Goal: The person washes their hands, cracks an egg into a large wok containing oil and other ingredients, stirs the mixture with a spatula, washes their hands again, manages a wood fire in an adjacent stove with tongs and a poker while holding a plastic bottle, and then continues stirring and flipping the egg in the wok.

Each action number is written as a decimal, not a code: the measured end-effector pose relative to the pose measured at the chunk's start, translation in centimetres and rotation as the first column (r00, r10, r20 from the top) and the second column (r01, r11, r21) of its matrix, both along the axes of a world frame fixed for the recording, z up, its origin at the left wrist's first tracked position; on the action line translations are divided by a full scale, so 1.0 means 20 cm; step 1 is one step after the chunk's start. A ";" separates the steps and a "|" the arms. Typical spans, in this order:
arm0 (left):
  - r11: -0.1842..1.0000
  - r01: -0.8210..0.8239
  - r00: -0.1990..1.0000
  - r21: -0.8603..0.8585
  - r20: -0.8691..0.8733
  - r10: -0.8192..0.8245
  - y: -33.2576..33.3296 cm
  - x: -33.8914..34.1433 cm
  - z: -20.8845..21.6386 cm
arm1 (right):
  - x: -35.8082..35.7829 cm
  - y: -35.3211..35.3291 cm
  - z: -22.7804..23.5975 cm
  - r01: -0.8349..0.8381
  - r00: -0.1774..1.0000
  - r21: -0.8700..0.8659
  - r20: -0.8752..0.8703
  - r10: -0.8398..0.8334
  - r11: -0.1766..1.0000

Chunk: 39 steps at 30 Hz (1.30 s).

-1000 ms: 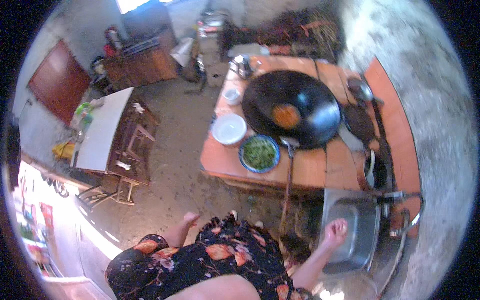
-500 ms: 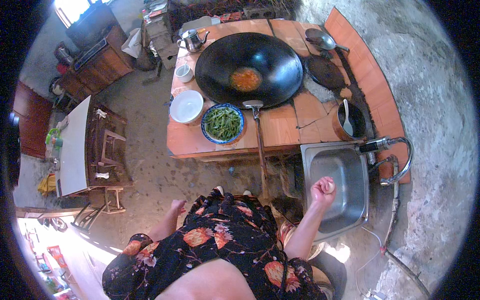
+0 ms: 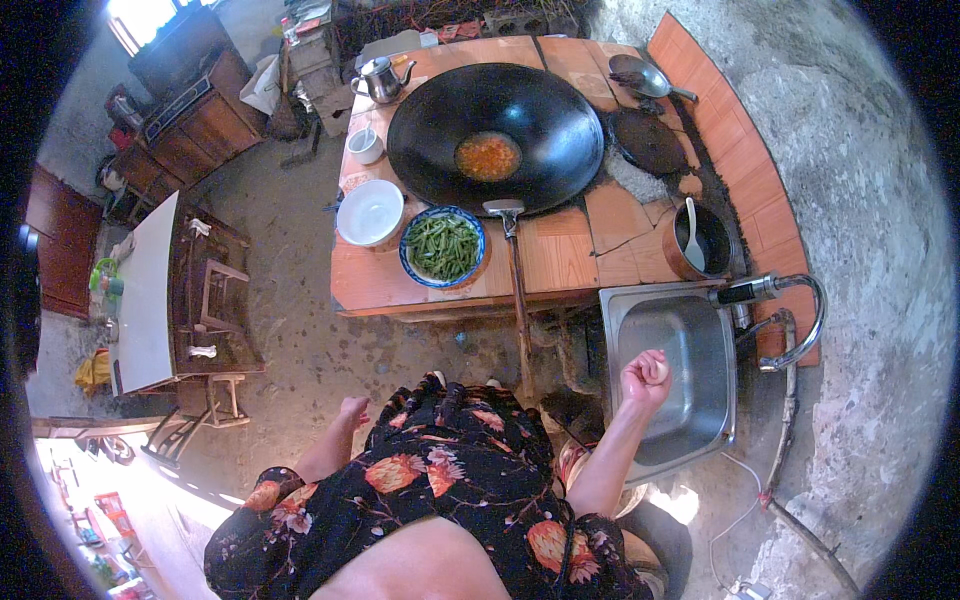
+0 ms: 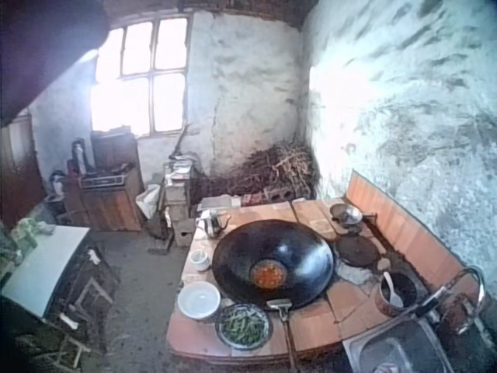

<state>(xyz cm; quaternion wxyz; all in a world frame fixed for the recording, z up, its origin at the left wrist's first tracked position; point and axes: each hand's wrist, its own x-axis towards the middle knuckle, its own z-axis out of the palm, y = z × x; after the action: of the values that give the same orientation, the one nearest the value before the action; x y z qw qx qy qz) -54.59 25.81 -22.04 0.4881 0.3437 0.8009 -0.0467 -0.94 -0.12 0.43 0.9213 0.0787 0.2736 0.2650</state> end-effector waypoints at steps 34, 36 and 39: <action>0.998 0.053 0.998 0.015 0.025 -0.053 -0.05 -0.10 -0.12 | 0.08 -0.20 0.05 0.465 0.770 -0.884 0.382 0.510 -0.039; 0.996 0.088 0.996 -0.025 0.019 -0.087 -0.07 -0.10 -0.12 | 0.07 -0.15 0.08 0.291 0.806 -0.927 0.372 0.461 0.238; 0.994 0.105 0.994 -0.029 0.017 -0.104 -0.06 -0.05 -0.09 | 0.04 -0.09 0.10 0.118 0.833 -0.856 0.362 0.419 0.503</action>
<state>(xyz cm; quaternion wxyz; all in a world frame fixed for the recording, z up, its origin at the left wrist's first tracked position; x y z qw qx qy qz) -55.61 24.66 -23.82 0.4961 0.3782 0.7773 -0.0813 -0.05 -1.94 2.45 0.8471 -0.4843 0.1091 0.1898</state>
